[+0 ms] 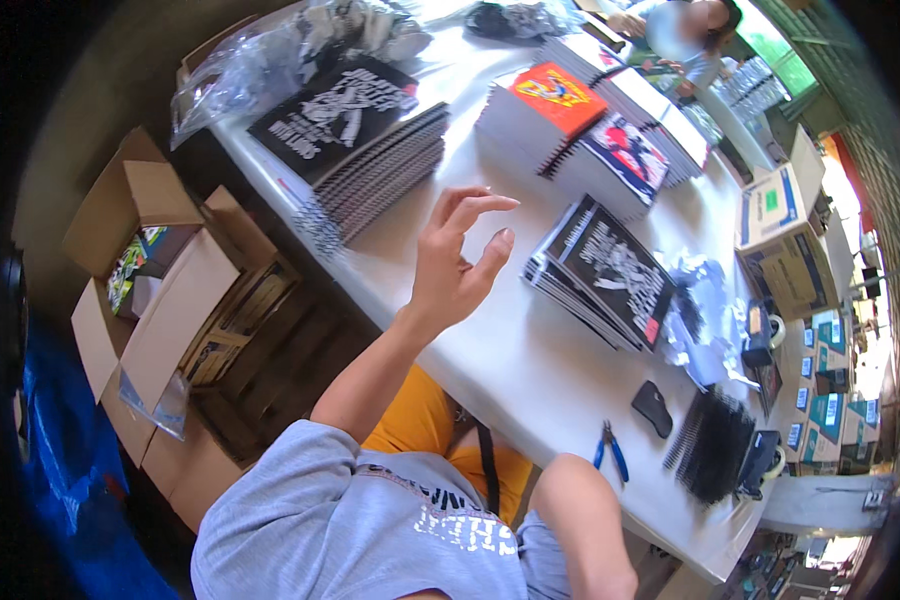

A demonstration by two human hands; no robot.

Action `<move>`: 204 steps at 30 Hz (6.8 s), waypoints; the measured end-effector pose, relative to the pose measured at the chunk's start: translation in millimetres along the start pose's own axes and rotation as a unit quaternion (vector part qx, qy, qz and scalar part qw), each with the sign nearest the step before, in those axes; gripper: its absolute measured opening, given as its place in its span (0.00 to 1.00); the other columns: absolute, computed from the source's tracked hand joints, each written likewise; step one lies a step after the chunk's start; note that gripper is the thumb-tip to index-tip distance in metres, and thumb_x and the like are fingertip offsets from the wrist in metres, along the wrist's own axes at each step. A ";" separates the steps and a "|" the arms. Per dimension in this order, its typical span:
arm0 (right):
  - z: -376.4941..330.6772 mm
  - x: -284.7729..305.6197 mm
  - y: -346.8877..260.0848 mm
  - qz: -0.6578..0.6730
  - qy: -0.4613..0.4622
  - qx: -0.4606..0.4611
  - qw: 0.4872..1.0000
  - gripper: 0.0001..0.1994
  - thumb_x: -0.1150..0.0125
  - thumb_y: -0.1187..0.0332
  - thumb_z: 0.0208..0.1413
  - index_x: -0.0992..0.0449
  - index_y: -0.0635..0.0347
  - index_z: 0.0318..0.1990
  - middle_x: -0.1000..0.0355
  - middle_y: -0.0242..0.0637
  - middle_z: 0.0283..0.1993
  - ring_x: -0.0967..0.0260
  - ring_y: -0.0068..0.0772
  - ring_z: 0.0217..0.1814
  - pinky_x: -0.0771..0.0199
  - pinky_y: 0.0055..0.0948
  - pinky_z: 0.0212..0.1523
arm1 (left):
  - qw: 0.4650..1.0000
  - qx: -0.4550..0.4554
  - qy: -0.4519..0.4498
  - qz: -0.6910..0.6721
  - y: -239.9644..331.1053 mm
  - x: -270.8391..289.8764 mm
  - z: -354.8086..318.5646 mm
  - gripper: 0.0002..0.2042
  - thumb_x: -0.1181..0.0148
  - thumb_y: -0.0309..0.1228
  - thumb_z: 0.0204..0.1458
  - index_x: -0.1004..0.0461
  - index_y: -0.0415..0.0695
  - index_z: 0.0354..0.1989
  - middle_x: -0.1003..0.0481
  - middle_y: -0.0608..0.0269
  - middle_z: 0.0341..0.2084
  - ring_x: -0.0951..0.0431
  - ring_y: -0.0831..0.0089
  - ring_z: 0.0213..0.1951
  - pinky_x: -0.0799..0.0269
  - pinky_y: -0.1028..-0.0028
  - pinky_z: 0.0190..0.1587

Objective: The person binds books by inserting a plastic spiral into the pre-punched holes and then uses a blue tool to crimp the ends of the spiral. The person then places the finished books into a cardboard box.

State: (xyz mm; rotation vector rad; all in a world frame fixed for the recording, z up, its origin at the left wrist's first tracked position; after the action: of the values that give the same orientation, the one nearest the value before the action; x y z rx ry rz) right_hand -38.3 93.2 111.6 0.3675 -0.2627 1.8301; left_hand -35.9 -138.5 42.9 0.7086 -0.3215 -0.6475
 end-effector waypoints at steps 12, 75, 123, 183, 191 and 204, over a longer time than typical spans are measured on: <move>-65.8 124.9 4.7 -0.071 0.135 -0.175 0.973 0.21 0.50 0.60 0.55 0.36 0.61 0.54 0.35 0.43 0.51 0.36 0.34 0.51 0.37 0.32 0.47 | 0.937 0.091 -0.239 0.239 -65.3 -120.4 -35.5 0.24 0.54 0.51 0.54 0.30 0.49 0.53 0.36 0.66 0.57 0.52 0.54 0.64 0.56 0.47 0.60; -122.3 148.7 2.3 -0.015 -0.052 -0.699 0.713 0.19 0.48 0.63 0.55 0.34 0.55 0.55 0.32 0.28 0.33 0.42 0.15 0.29 0.40 0.17 0.31 | 0.932 -0.247 -0.253 0.081 66.6 -110.3 -106.2 0.17 0.37 0.37 0.43 0.25 0.60 0.45 0.34 0.71 0.27 0.31 0.71 0.50 0.71 0.56 0.66; -123.3 94.1 -11.2 0.057 0.028 -0.582 0.810 0.12 0.37 0.82 0.42 0.21 0.59 0.36 0.32 0.30 0.36 0.34 0.20 0.38 0.31 0.18 0.40 | 0.949 -0.211 -0.180 0.150 73.8 -122.2 -129.9 0.22 0.36 0.54 0.36 0.28 0.55 0.36 0.35 0.67 0.31 0.36 0.66 0.53 0.83 0.44 0.62; -111.2 70.9 16.4 0.041 -0.142 -0.479 0.865 0.08 0.43 0.71 0.50 0.21 0.65 0.29 0.25 0.46 0.30 0.27 0.40 0.35 0.28 0.36 0.39 | 0.945 -0.164 -0.264 0.099 74.3 -80.8 -105.3 0.24 0.30 0.51 0.31 0.30 0.46 0.28 0.33 0.62 0.27 0.37 0.56 0.56 0.61 0.52 0.61; -100.2 63.0 25.9 0.365 0.068 -0.405 0.836 0.16 0.45 0.89 0.35 0.20 0.63 0.33 0.24 0.43 0.35 0.26 0.33 0.37 0.27 0.24 0.41 | 0.962 -0.126 -0.238 0.037 65.6 -84.1 -105.4 0.35 0.29 0.46 0.30 0.35 0.45 0.48 0.29 0.57 0.37 0.36 0.60 0.55 0.62 0.53 0.62; -105.2 57.8 27.1 0.312 0.101 -0.461 0.825 0.06 0.39 0.73 0.43 0.21 0.66 0.29 0.25 0.49 0.31 0.27 0.38 0.34 0.28 0.30 0.40 | 0.961 -0.108 -0.182 0.177 55.9 -71.2 -78.4 0.26 0.33 0.59 0.22 0.29 0.50 0.20 0.36 0.66 0.28 0.39 0.61 0.51 0.64 0.44 0.58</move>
State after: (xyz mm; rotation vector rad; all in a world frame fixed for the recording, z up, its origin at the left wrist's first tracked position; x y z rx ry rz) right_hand -91.4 174.9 36.5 -0.6696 -1.1676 2.0865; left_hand -27.9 -21.0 20.6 0.3047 -0.6902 -0.4583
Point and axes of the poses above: each hand's wrist, its own z-axis towards the middle knuckle, its own x-axis out of the back of the hand, y = z × x, the point moved 3 cm from there along z, towards the middle knuckle
